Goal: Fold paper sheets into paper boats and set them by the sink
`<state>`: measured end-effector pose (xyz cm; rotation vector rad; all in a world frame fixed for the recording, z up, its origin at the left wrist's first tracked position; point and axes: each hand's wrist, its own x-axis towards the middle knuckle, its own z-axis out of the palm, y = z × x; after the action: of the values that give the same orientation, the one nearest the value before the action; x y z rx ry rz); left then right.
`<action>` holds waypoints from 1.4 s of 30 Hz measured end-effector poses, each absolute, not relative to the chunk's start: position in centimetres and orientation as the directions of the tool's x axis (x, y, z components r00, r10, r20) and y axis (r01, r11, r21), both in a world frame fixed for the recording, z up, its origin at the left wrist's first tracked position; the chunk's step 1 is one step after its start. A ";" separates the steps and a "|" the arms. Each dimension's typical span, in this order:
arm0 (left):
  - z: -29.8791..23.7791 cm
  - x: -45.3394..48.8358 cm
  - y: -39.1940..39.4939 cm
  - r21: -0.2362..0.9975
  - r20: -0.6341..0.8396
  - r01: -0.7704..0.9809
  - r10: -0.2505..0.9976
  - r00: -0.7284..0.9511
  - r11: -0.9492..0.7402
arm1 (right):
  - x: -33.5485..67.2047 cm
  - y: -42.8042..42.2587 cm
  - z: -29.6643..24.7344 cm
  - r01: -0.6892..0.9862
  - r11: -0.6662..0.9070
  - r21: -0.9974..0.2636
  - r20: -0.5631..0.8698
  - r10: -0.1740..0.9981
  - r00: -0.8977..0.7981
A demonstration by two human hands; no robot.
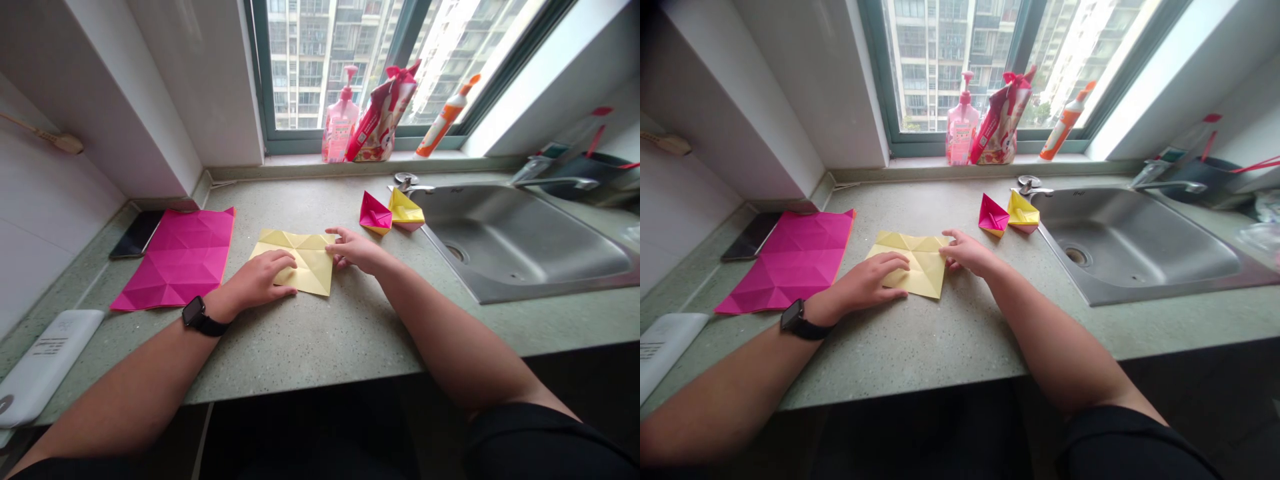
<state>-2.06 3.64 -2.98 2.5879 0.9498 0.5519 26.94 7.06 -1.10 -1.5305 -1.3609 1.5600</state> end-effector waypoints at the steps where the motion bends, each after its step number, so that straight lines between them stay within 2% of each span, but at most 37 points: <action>1: -3.0 -2.1 3.7 0.423 0.254 0.533 0.660 0.707 -0.733 | 26.9 7.0 -1.0 0.238 -0.335 -0.912 -0.382 0.905 -0.187; 7: -2.6 -1.9 3.6 0.326 0.381 0.491 0.587 0.714 -0.808 | 27.1 7.3 -0.8 0.095 -0.384 -0.918 -0.395 0.904 -0.162; 12: -1.8 -1.9 3.4 0.191 0.461 0.577 0.592 0.661 -0.794 | 27.2 7.4 -0.4 -0.015 -0.443 -0.897 -0.434 0.885 -0.169; 20: -1.8 -1.9 3.4 0.127 0.518 0.564 0.540 0.664 -0.816 | 26.8 7.0 0.0 -0.024 -0.451 -0.892 -0.439 0.879 -0.187; 24: -1.7 -1.9 3.3 0.109 0.515 0.585 0.549 0.659 -0.804 | 26.9 6.9 -0.3 0.018 -0.397 -0.918 -0.386 0.880 -0.279; 28: -1.7 -2.1 3.4 0.114 0.495 0.643 0.605 0.624 -0.757 | 27.2 6.9 -0.9 0.116 -0.235 -0.965 -0.262 0.890 -0.374; 33: -1.9 -2.4 3.7 0.187 0.455 0.718 0.707 0.541 -0.671 | 28.0 7.3 -1.4 0.324 0.095 -0.941 -0.079 0.870 -0.487; 35: -1.9 -2.5 3.9 0.215 0.448 0.730 0.729 0.517 -0.649 | 28.2 7.4 -1.7 0.438 0.270 -0.857 0.016 0.865 -0.502; 38: -2.1 -2.4 4.1 0.261 0.432 0.726 0.750 0.501 -0.636 | 28.0 7.2 -2.3 0.607 0.505 -0.613 0.233 0.850 -0.472; 40: -2.2 -2.3 4.1 0.304 0.407 0.709 0.760 0.506 -0.636 | 27.6 6.8 -2.6 0.657 0.574 -0.489 0.325 0.819 -0.473; 42: -2.3 -2.2 4.1 0.350 0.384 0.685 0.765 0.516 -0.638 | 27.1 6.6 -2.7 0.648 0.598 -0.471 0.325 0.801 -0.502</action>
<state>-2.22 4.13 -2.34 2.5986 1.2528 0.7752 27.13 6.56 -2.69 -1.1472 -2.3111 0.3935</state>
